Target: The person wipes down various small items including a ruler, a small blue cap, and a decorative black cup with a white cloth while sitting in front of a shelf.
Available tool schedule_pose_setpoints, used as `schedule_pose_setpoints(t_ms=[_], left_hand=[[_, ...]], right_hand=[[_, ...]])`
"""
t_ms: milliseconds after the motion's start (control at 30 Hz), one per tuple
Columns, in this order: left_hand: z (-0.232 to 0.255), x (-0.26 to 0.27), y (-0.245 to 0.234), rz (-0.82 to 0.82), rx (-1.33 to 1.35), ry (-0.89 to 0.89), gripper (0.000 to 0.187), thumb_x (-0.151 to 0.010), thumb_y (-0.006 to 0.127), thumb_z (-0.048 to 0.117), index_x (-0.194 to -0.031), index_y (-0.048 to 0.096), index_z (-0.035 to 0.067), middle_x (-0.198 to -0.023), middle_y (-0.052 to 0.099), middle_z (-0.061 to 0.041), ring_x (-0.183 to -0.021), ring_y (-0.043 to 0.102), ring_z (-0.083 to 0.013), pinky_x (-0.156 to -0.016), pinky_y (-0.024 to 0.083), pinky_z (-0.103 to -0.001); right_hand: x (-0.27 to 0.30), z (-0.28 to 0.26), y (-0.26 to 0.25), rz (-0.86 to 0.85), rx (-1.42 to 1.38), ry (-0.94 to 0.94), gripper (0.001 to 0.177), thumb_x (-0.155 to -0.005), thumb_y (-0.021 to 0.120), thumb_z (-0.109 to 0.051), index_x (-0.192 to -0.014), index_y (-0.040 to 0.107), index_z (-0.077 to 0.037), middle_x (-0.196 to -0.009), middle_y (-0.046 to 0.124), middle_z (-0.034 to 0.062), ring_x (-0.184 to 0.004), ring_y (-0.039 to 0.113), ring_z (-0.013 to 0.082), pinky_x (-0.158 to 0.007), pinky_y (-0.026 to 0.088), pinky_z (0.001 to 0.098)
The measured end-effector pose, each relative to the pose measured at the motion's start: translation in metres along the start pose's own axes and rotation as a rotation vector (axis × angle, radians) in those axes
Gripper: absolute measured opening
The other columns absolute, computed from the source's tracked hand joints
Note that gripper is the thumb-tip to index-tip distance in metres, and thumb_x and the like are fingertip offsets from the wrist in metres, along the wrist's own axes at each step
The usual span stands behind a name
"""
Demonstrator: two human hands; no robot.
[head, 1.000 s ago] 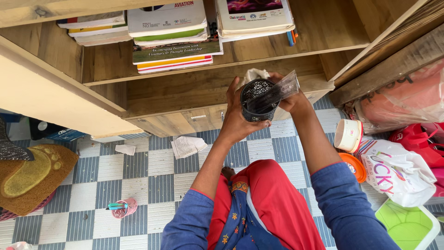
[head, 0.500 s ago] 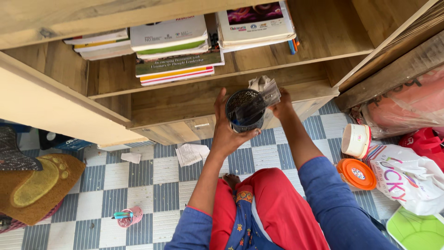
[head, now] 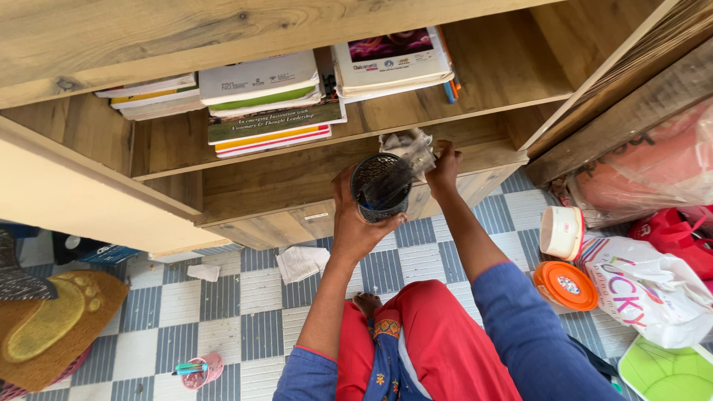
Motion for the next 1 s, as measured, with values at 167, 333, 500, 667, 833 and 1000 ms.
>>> schedule_pose_setpoints(t_ms=[167,333,500,667,833,1000], left_hand=[[0.005,-0.002,0.004,0.052,-0.067,0.014,0.098,-0.062,0.099,0.029,-0.143,0.048,0.008,-0.139,0.051,-0.015,-0.134,0.053,-0.0357,-0.114,0.047,-0.049],[0.011,-0.008,0.014,0.182,-0.092,0.022,0.104,-0.062,0.097,0.031,-0.146,0.042,0.002,-0.136,0.053,-0.015,-0.132,0.053,-0.0358,-0.113,0.042,-0.05],[0.016,-0.015,0.027,0.231,-0.191,-0.055,0.108,-0.06,0.096,0.036,-0.146,0.04,0.004,-0.136,0.051,-0.017,-0.131,0.051,-0.0378,-0.107,0.043,-0.053],[0.017,-0.027,0.037,0.28,-0.283,-0.108,0.109,-0.06,0.093,0.038,-0.148,0.037,0.006,-0.136,0.05,-0.018,-0.132,0.049,-0.0392,-0.107,0.04,-0.056],[0.016,-0.032,0.043,0.263,-0.292,-0.145,0.108,-0.061,0.093,0.041,-0.146,0.037,0.005,-0.135,0.049,-0.019,-0.131,0.048,-0.0383,-0.108,0.039,-0.056],[0.013,-0.032,0.044,0.251,-0.297,-0.125,0.112,-0.062,0.094,0.041,-0.149,0.034,0.005,-0.137,0.047,-0.019,-0.133,0.046,-0.0384,-0.109,0.037,-0.057]], right_hand=[[0.026,-0.064,-0.069,-0.005,-0.215,-0.195,0.026,-0.088,0.061,0.003,-0.111,0.066,-0.006,-0.116,0.057,0.0139,-0.108,0.062,0.0219,-0.097,0.051,0.0377],[0.044,-0.164,-0.141,0.159,-0.097,-0.348,0.01,-0.102,0.065,0.001,-0.11,0.069,-0.004,-0.109,0.062,0.0125,-0.091,0.063,0.022,-0.08,0.052,0.0356],[-0.013,-0.206,-0.144,0.053,0.208,-0.591,0.037,-0.09,0.081,-0.017,-0.12,0.068,0.0,-0.114,0.064,0.0193,-0.103,0.061,0.0363,-0.088,0.051,0.0497],[-0.078,-0.184,-0.112,-0.106,0.583,-0.574,0.05,-0.079,0.091,-0.035,-0.102,0.07,0.003,-0.111,0.062,0.0278,-0.107,0.059,0.0466,-0.09,0.049,0.0549],[-0.107,-0.171,-0.1,-0.172,0.656,-0.553,0.041,-0.074,0.091,-0.036,-0.086,0.074,0.0,-0.102,0.067,0.0266,-0.108,0.06,0.0433,-0.092,0.049,0.0517],[-0.121,-0.172,-0.101,-0.244,0.661,-0.398,0.027,-0.08,0.085,-0.026,-0.089,0.075,-0.003,-0.091,0.074,0.021,-0.095,0.071,0.0381,-0.087,0.056,0.048]])
Point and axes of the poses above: each hand's wrist, its own x-axis away from the middle knuckle, its own y-axis out of the palm, z = x × y, the point moved 1 cm from there along -x, towards the middle knuckle
